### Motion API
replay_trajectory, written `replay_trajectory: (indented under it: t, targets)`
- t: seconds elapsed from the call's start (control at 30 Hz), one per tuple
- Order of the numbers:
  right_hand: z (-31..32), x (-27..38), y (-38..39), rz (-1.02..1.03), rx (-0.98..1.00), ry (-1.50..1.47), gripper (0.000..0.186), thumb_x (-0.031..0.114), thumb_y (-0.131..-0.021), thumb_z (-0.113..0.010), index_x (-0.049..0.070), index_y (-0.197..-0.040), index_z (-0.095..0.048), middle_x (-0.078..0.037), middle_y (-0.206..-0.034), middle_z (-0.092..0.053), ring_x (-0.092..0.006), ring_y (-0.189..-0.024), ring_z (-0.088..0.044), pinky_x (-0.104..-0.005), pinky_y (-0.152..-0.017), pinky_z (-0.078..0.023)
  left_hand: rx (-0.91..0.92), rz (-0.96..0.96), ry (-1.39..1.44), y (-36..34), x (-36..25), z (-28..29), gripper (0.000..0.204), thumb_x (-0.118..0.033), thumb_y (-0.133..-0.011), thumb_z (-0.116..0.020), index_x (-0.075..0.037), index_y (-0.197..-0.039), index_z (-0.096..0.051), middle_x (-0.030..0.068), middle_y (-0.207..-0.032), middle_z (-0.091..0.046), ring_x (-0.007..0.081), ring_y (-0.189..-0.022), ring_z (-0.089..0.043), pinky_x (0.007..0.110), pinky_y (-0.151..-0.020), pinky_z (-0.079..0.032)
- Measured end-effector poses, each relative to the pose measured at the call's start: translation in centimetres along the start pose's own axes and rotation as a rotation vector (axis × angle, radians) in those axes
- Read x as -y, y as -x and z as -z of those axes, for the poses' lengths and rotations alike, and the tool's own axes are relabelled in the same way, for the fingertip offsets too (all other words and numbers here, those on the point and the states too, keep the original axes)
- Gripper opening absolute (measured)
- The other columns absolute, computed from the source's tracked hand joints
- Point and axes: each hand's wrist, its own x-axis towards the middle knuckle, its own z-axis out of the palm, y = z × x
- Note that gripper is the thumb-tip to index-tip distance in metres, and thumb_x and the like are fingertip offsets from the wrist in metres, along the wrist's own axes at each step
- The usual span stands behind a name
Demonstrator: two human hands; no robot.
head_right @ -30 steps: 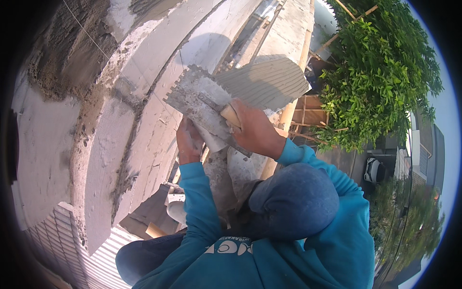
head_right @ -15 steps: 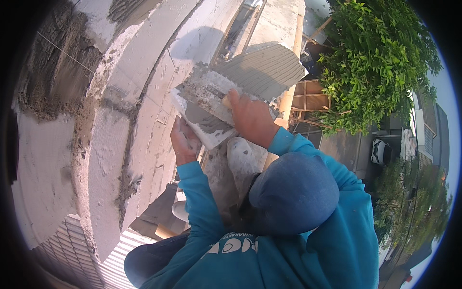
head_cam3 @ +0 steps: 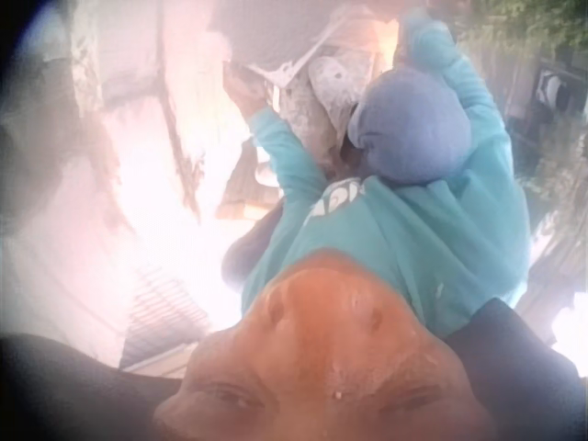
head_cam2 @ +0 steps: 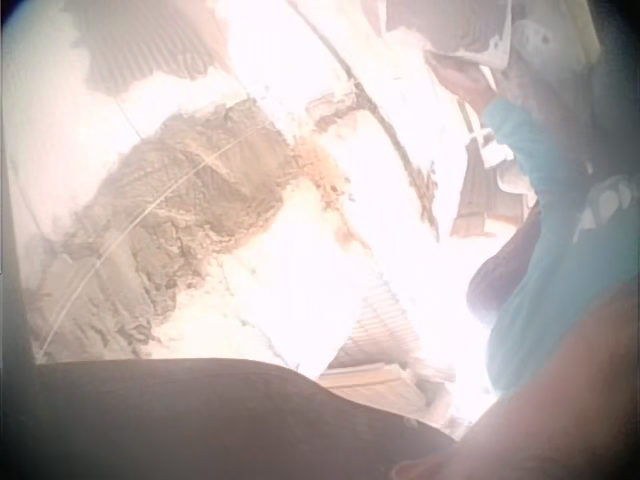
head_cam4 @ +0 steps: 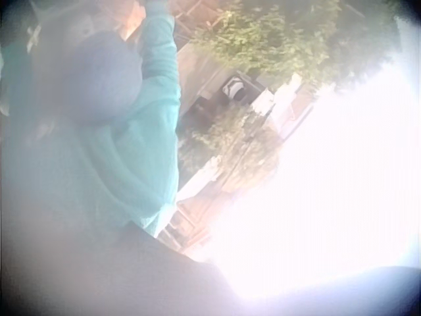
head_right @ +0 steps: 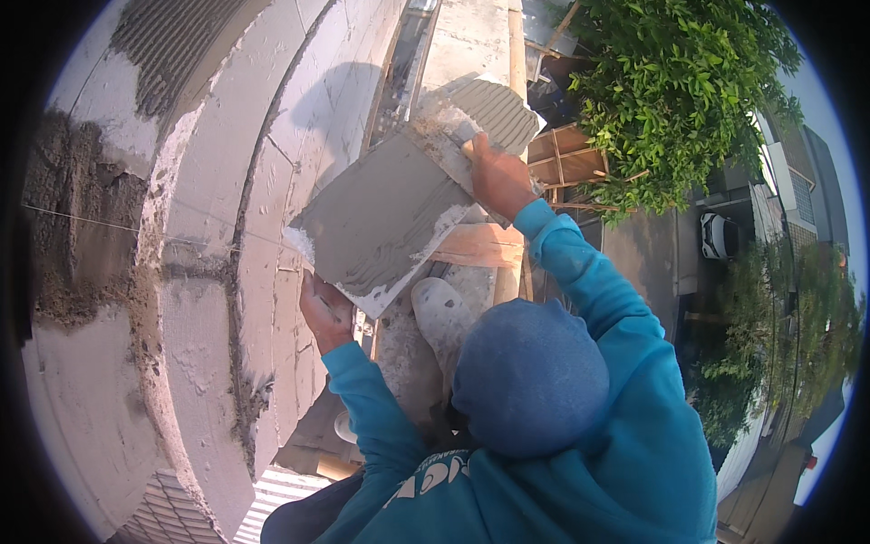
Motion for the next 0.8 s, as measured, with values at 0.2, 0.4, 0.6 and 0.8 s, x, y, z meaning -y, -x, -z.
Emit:
replay_trajectory:
  t: [0.2,0.4,0.6,0.8]
  targets:
    - [1.9,7.6,7.1,0.242,0.094,-0.427,0.051,0.008,-0.082,-0.062,-0.002,-0.127,-0.039,-0.025,-0.087,-0.064,-0.0463,-0.078,-0.063,-0.0543,-0.066,-0.049,-0.128,-0.096,-0.116,0.8,0.0,-1.8,0.054,-0.037,-0.104,-0.033,0.002,-0.139,-0.044,0.0179,-0.140,-0.051,0.0322,-0.130,-0.048,0.046,-0.111,-0.036]
    - [1.2,11.8,8.8,0.414,0.203,-0.307,0.047,0.006,-0.082,-0.062,-0.001,-0.124,-0.041,-0.023,-0.088,-0.062,-0.0402,-0.069,-0.065,-0.0494,-0.057,-0.051,-0.177,-0.093,-0.085,1.1,-0.6,-2.0,0.044,-0.033,-0.103,-0.040,-0.002,-0.131,-0.053,0.0129,-0.132,-0.058,0.0290,-0.121,-0.055,0.045,-0.104,-0.043]
    - [1.1,5.5,5.3,0.262,0.064,-0.095,0.040,0.008,-0.085,-0.061,0.003,-0.120,-0.043,-0.021,-0.087,-0.063,-0.0398,-0.069,-0.066,-0.0508,-0.057,-0.051,-0.080,-0.084,-0.083,1.4,-0.1,-2.2,0.045,-0.034,-0.105,-0.036,-0.004,-0.136,-0.050,0.0130,-0.134,-0.057,0.0278,-0.125,-0.052,0.045,-0.106,-0.039]
    - [-2.1,-3.3,-0.4,0.119,-0.078,-0.031,0.033,0.007,-0.088,-0.053,0.004,-0.119,-0.043,-0.021,-0.079,-0.066,-0.0421,-0.073,-0.066,-0.0542,-0.061,-0.051,-0.231,-0.065,-0.137,1.3,-0.1,-2.6,0.057,-0.042,-0.104,-0.036,0.003,-0.136,-0.049,0.0165,-0.135,-0.057,0.0290,-0.125,-0.052,0.044,-0.107,-0.039]
